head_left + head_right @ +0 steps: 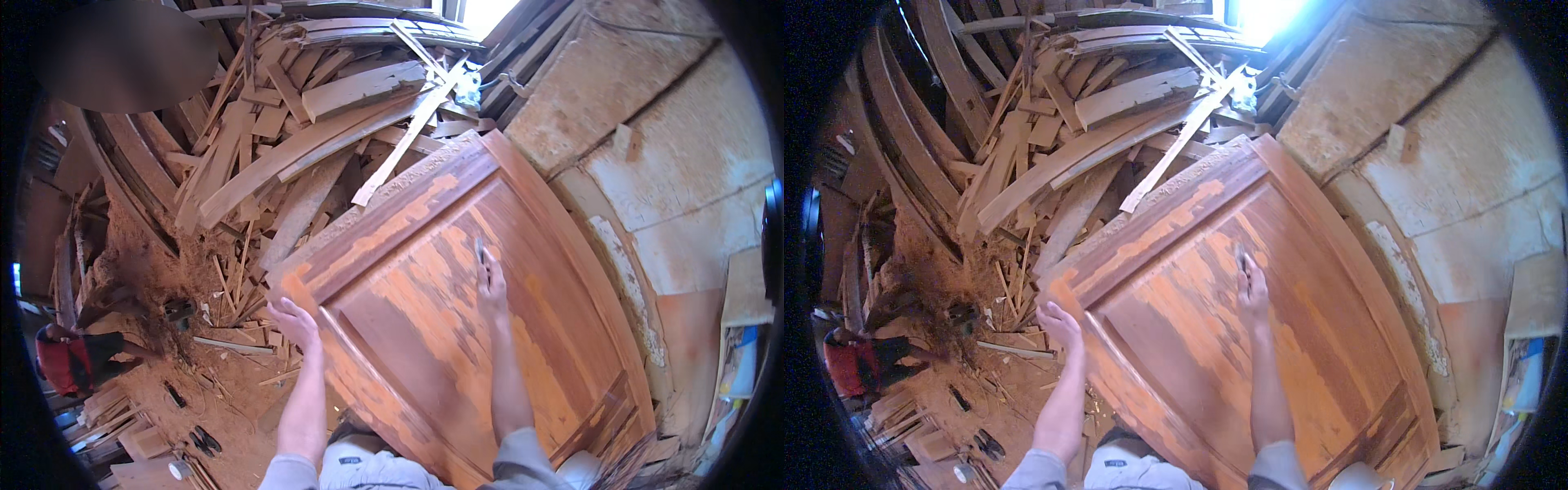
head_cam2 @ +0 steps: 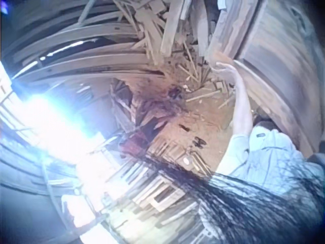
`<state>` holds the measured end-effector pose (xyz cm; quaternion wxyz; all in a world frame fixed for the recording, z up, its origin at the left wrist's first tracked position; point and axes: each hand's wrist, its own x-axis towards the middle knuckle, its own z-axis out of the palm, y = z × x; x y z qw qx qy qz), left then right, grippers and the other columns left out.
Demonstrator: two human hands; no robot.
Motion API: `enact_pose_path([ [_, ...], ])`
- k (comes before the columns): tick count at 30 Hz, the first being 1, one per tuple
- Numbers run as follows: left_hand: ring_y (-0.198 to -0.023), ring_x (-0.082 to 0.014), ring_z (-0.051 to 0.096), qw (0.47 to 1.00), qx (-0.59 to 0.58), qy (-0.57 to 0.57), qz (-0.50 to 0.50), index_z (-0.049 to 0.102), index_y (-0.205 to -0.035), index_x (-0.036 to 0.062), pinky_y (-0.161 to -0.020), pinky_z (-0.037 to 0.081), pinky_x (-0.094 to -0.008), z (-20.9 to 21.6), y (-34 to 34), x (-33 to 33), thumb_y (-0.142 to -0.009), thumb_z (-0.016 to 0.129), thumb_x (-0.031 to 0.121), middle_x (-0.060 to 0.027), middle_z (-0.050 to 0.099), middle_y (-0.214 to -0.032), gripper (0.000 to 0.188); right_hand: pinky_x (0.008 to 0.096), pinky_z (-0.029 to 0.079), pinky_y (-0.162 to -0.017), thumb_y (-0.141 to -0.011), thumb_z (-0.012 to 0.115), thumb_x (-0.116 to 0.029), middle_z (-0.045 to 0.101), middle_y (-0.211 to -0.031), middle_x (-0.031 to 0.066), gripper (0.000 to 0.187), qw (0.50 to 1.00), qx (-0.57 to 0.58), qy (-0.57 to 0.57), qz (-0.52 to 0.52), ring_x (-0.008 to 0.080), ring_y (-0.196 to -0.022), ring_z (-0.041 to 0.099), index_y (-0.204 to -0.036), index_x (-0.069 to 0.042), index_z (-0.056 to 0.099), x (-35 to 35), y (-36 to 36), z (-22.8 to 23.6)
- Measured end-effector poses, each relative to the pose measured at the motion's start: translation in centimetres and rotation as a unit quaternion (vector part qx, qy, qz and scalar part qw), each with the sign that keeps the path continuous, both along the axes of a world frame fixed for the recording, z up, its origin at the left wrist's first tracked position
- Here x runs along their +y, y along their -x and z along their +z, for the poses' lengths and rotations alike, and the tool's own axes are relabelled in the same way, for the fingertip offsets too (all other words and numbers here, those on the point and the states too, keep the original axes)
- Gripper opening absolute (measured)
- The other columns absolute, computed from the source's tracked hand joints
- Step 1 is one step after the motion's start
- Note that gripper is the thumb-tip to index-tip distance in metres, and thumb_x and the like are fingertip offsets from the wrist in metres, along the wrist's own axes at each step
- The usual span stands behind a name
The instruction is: The person sands the surface and edges of a wooden door using a small block. They then apply a liquid coating from a bucket onto the wood using a brush and by hand.
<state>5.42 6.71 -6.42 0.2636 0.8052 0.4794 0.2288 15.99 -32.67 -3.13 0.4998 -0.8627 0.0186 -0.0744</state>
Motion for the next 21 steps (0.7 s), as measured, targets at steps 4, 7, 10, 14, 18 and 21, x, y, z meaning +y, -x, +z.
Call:
enact_pose_path([
  [4,-0.125,-0.0420,0.049,0.992,0.101,-0.059,0.044,0.037,-0.143,-0.0034,-0.102,0.041,-0.0517,0.9,-2.4,-1.7,-0.101,0.039,0.053,-0.0273,0.046,-0.140,0.071,0.0459,0.052,-0.076,-0.101,0.052,-0.019,0.060,-0.102,0.0181,0.040,0.979,-0.048,0.189,0.065,0.0367,-0.089,0.063,-0.139,-0.009,0.049,2.7,-12.0,-1.4],
  [7,-0.126,-0.0422,0.049,0.992,0.106,-0.066,0.028,0.037,-0.143,-0.0029,-0.103,0.040,-0.0522,1.0,-2.7,-1.4,-0.100,0.043,0.053,-0.0272,0.047,-0.139,0.071,0.0495,0.052,-0.080,-0.100,0.054,-0.019,0.059,-0.103,0.0199,0.039,0.973,-0.063,0.216,0.062,0.0410,-0.096,0.061,-0.138,-0.012,0.051,4.2,-16.0,-1.9],
  [10,-0.126,-0.0428,0.049,0.993,0.089,-0.078,0.020,0.037,-0.144,-0.0027,-0.103,0.039,-0.0520,1.1,-2.6,-1.2,-0.099,0.046,0.052,-0.0278,0.047,-0.139,0.071,0.0497,0.053,-0.082,-0.100,0.053,-0.021,0.059,-0.107,0.0192,0.038,0.962,-0.025,0.258,0.089,0.0419,-0.096,0.062,-0.137,-0.014,0.051,4.8,-18.2,-1.9],
  [14,-0.131,-0.0429,0.045,0.995,0.093,-0.038,0.028,0.035,-0.144,-0.0043,-0.107,0.038,-0.0507,1.8,-2.9,-1.3,-0.099,0.049,0.051,-0.0291,0.044,-0.142,0.073,0.0499,0.053,-0.081,-0.100,0.052,-0.023,0.059,-0.107,0.0194,0.038,0.959,-0.006,0.267,0.094,0.0420,-0.096,0.062,-0.137,-0.015,0.052,5.7,-19.7,-1.6],
  [18,-0.133,-0.0438,0.043,0.991,0.126,-0.041,0.022,0.033,-0.145,-0.0043,-0.109,0.037,-0.0510,1.5,-2.9,-1.1,-0.099,0.049,0.050,-0.0303,0.041,-0.145,0.073,0.0503,0.053,-0.080,-0.100,0.053,-0.023,0.059,-0.107,0.0195,0.037,0.949,0.025,0.298,0.096,0.0424,-0.095,0.063,-0.136,-0.015,0.052,5.8,-20.1,-1.8],
  [21,-0.134,-0.0437,0.043,0.993,0.111,-0.045,0.015,0.034,-0.145,-0.0043,-0.109,0.036,-0.0515,1.6,-2.8,-1.2,-0.098,0.049,0.050,-0.0300,0.041,-0.145,0.073,0.0503,0.053,-0.081,-0.100,0.053,-0.023,0.060,-0.108,0.0188,0.035,0.941,0.054,0.318,0.106,0.0419,-0.095,0.064,-0.135,-0.016,0.054,5.4,-19.9,-1.5],
])
